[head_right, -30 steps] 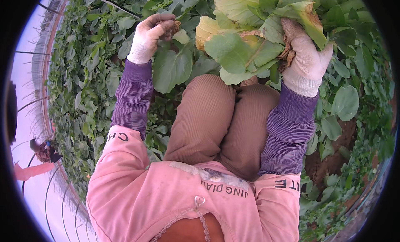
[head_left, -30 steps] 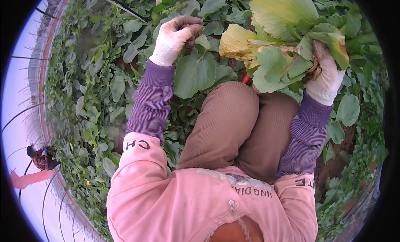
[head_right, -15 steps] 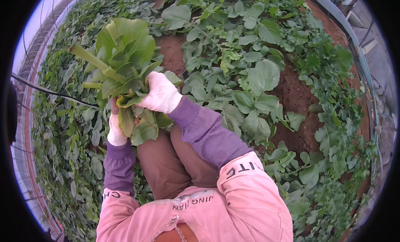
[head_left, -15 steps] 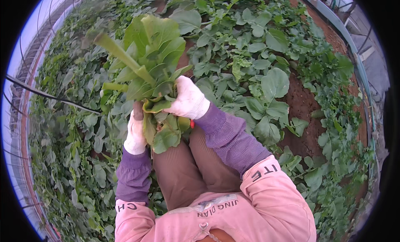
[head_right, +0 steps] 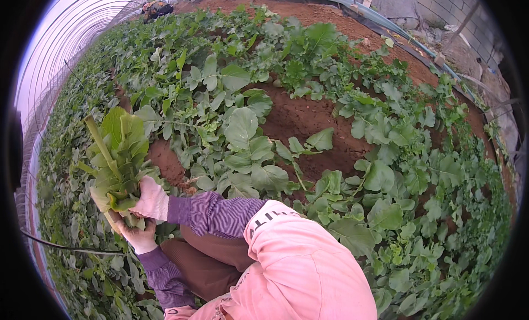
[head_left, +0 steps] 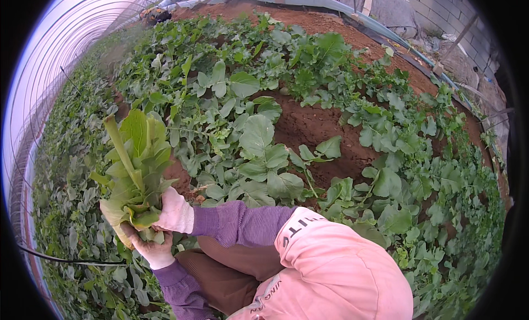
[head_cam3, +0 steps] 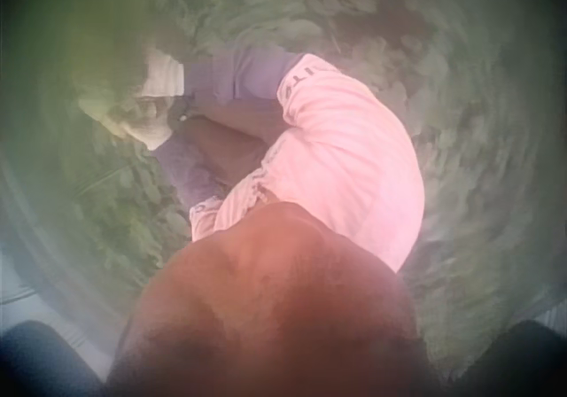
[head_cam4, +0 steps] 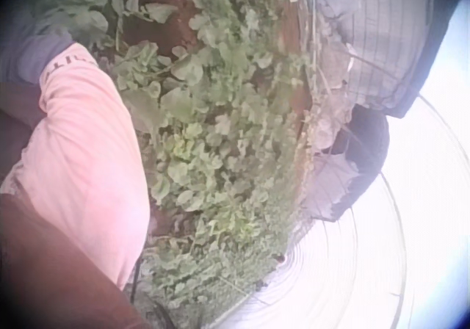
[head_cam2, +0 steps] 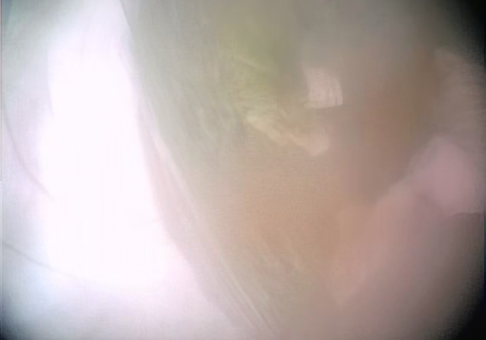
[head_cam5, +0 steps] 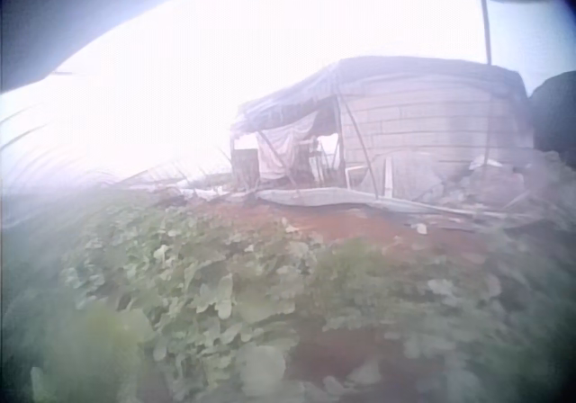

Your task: The person kneels in a greenhouse and removes weeds from between rows of leafy green plants. They pull weeds by hand and use a small hand hoe to loosen soil around the plants, gathering the removed weeds in their hands.

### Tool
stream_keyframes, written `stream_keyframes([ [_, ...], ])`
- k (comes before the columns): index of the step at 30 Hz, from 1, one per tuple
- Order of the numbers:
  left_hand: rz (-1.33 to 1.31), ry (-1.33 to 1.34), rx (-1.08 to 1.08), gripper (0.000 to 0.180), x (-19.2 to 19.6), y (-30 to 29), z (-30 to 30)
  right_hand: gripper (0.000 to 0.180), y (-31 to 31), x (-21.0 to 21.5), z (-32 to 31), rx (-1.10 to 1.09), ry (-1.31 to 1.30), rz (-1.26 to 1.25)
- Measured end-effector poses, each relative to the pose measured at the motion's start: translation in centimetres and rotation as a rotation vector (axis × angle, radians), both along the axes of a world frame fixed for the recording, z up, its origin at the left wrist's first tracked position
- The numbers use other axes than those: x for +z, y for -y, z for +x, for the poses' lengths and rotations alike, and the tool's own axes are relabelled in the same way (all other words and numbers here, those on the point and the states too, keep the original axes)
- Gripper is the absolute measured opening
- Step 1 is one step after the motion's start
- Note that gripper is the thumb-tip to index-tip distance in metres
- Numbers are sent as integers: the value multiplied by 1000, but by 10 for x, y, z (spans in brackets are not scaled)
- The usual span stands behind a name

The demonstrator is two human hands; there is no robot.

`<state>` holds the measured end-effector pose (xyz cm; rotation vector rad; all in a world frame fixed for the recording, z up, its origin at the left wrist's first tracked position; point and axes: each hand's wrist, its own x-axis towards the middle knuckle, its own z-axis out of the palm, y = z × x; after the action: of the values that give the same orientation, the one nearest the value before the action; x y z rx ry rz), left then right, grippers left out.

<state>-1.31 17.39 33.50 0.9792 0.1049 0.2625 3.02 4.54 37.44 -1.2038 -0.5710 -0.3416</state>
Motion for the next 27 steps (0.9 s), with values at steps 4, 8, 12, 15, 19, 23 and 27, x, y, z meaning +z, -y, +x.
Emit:
stream_keyframes([
  [4,497,193,-21,44,-13,-27,10,53,4,-11,-4,257,-321,-7],
  [8,924,397,25,54,-34,-28,7,68,24,-11,12,-37,-238,-518],
  [12,991,370,-62,49,-40,-15,9,70,19,-26,22,452,-491,-313],
  [15,1124,221,-139,54,-34,-7,7,70,59,-16,29,401,-410,-607],
  [19,723,156,-222,66,-12,-22,-11,65,245,119,51,-778,197,-1238],
  [23,773,-132,-43,46,14,-55,-39,64,438,294,4,-2189,-166,-369],
  [27,664,-85,-50,34,14,-59,-39,43,442,251,6,-1596,552,-11],
])
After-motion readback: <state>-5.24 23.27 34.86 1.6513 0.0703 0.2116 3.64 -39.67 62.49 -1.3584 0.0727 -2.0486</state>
